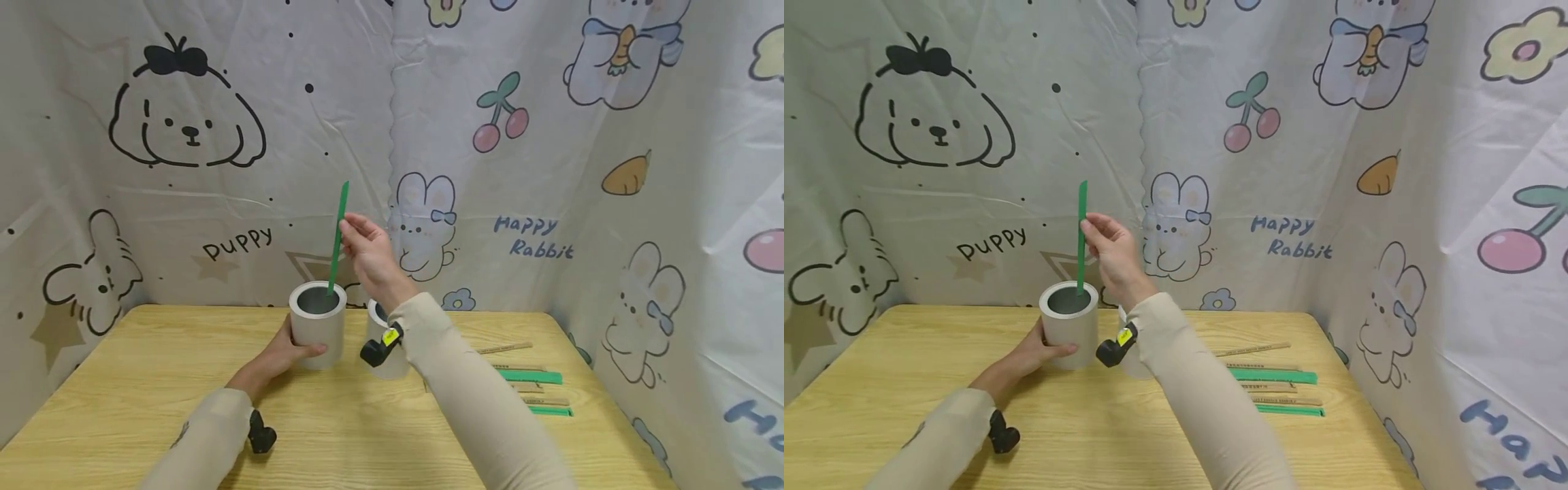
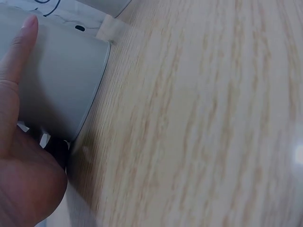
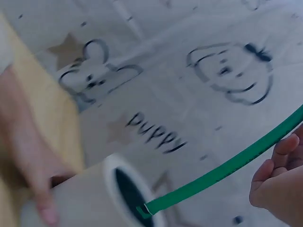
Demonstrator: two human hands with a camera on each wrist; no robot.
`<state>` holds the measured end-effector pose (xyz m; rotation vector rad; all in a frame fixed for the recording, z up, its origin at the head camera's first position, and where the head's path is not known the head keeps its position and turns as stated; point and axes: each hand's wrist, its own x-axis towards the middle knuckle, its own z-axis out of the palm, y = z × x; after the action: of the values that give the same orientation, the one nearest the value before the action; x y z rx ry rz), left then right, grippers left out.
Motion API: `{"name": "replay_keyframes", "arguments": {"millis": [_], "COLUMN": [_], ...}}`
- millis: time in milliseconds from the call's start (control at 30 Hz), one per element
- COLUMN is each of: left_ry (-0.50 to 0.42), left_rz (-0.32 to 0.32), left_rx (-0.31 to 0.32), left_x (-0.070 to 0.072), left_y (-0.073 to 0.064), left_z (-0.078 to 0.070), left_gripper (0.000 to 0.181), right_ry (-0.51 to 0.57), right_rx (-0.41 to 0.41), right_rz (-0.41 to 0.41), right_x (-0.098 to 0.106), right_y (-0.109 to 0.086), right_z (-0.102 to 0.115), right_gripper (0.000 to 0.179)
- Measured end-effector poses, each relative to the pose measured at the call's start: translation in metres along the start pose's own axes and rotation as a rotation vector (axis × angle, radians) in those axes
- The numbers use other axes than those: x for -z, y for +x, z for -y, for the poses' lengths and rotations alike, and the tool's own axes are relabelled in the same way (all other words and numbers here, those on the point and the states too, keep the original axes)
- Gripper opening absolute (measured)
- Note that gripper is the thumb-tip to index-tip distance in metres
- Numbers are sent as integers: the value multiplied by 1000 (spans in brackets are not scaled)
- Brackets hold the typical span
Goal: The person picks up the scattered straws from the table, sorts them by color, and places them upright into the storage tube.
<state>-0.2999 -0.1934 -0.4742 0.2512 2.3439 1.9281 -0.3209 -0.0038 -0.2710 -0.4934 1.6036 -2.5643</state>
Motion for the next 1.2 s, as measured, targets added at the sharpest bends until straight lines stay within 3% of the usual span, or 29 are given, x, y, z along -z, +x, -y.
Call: {"name": "replay_keyframes", "arguments": {"millis": [67,167,233,333,467,633,900,1033,1200], "left_ry": [11,19,13,15,22,31,60,55,42], "left_rz": [0,-2,-2,-7,-16,-3,-8,-7,-14], "left_rx": [7,17,13,12,42,80,115,119,114], "left_x": [-1,-2,-3,-3,-1,2,0,-1,-2], "left_y": [0,-1,-2,-2,-2,-3,-3,-1,1], "left_z": [0,0,0,1,2,2,0,0,3], "left_gripper": [110,111,111,111,114,117,113,111,111], "right_ry": [-118,-341,-471,-556,-649,-819,-1064,-1160,-1209], "right_rx": [-44,-100,-119,-109,-108,-147,-236,-255,-226], "right_rz": [6,54,99,119,117,101,156,243,318], "right_x": [3,13,23,43,88,164,273,303,319], "right_y": [-1,-7,-10,-14,-24,-46,-85,-98,-106], "right_z": [-17,-30,-29,-16,10,26,2,-17,-28], "right_gripper": [16,27,36,36,37,41,36,27,16]}}
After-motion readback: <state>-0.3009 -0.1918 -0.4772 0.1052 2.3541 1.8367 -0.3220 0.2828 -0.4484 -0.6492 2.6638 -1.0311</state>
